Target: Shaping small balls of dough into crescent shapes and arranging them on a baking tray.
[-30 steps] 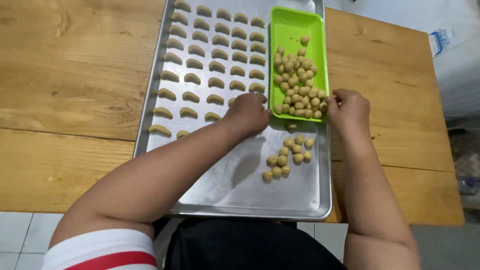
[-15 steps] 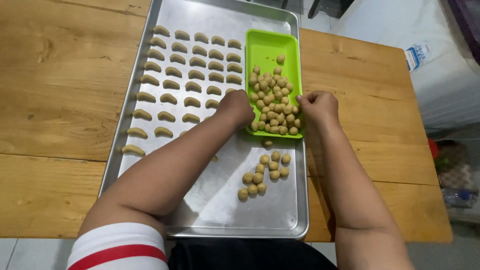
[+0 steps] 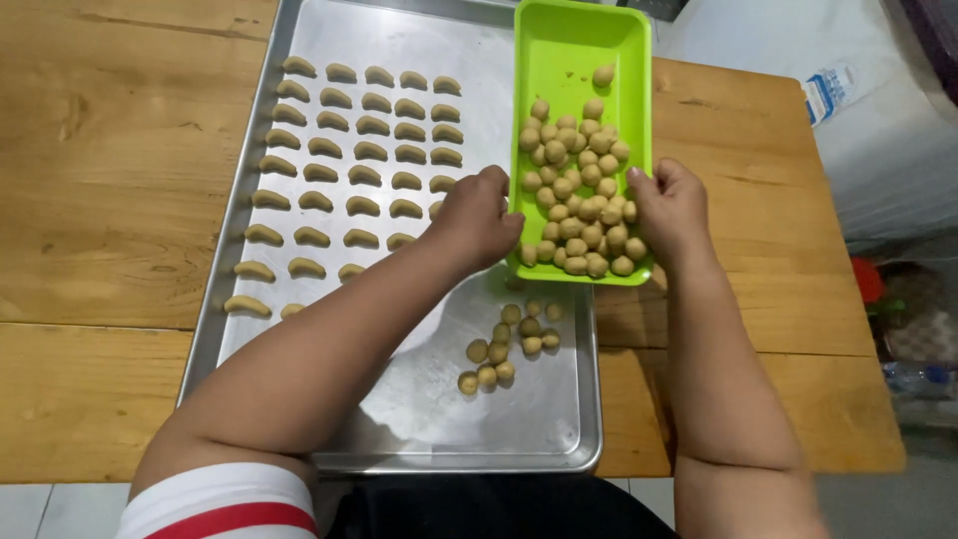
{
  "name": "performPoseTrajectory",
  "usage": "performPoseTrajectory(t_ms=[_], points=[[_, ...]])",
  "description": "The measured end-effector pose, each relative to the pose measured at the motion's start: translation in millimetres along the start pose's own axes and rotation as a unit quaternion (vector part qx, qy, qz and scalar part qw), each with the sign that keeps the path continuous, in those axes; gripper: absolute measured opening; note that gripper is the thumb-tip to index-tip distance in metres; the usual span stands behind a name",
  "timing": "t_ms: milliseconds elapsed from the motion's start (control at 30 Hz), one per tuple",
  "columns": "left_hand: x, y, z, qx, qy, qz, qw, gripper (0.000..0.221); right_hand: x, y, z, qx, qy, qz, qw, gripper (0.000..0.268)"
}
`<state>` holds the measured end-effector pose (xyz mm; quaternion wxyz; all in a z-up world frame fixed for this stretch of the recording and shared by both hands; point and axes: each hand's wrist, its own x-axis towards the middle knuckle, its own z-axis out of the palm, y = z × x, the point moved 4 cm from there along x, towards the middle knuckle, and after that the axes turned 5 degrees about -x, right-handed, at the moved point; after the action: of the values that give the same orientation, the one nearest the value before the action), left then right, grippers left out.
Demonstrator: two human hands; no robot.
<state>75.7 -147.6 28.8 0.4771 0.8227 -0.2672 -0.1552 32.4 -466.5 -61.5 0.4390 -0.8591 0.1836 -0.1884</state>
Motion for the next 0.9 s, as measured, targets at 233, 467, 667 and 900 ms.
performPoseTrajectory(t_ms=[233, 467, 667, 900], points=[[2.0, 5.7, 97.9, -0.060, -0.057, -0.011, 0.996, 0.031, -40.3, 81.2, -79.9, -0.018, 0.014, 0.048, 0.999, 0.019], [3.4, 9.1, 166.4, -0.006, -0.112, -0.012, 0.994, 0.032, -88.4, 108.9, -111.4, -0.046, 0.036, 0.128, 0.990, 0.018], [-1.1, 7.1, 164.6, 0.007, -0.125, -0.019, 0.992, 0.026, -87.2, 113.9, -93.0, -0.115, -0.009, 0.141, 0.983, 0.019], [-1.3, 13.6, 139.6, 0.021, -0.127, 0.029, 0.991, 0.026, -87.1, 77.6, -98.4, -0.357, -0.047, 0.126, 0.924, 0.033]])
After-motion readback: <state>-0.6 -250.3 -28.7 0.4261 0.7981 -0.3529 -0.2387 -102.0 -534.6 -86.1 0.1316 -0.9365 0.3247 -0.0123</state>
